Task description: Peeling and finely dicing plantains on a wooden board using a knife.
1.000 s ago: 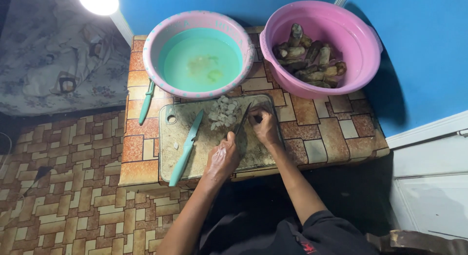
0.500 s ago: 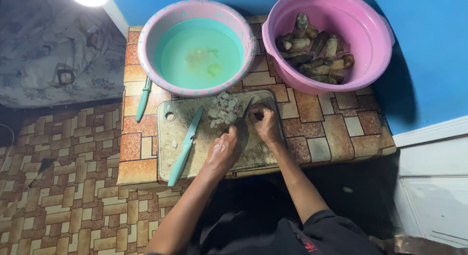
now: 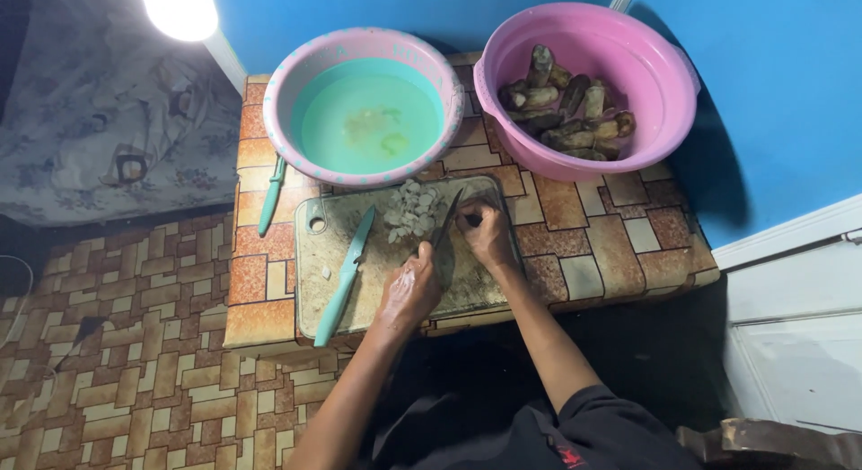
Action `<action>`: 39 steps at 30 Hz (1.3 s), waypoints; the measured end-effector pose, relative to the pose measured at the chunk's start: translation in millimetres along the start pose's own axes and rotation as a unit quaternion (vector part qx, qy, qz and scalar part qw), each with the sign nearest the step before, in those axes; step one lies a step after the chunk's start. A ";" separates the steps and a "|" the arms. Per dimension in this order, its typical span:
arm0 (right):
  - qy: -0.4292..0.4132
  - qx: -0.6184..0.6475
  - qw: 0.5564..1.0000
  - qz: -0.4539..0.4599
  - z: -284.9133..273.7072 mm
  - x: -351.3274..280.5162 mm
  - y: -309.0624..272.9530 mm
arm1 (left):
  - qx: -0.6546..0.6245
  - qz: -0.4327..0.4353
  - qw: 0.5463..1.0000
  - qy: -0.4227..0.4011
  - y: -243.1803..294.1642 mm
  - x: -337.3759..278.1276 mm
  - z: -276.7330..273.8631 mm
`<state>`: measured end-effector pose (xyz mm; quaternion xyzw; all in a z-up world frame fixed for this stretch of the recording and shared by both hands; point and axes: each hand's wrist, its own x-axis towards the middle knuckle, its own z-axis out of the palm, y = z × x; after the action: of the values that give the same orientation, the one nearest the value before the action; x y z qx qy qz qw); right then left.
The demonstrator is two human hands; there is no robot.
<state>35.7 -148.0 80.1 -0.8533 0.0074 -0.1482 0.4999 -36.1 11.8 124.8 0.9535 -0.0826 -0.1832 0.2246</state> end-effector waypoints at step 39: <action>0.001 -0.090 0.986 -0.138 -10.5 -9.4 -71.6 | 0.124 -0.040 0.980 0.150 -20.3 -60.6 -28.4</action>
<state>14.3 -119.6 143.9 -0.8875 -0.0962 -0.2153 0.3958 -79.3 55.6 158.0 0.9931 -0.0318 -0.0358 0.1070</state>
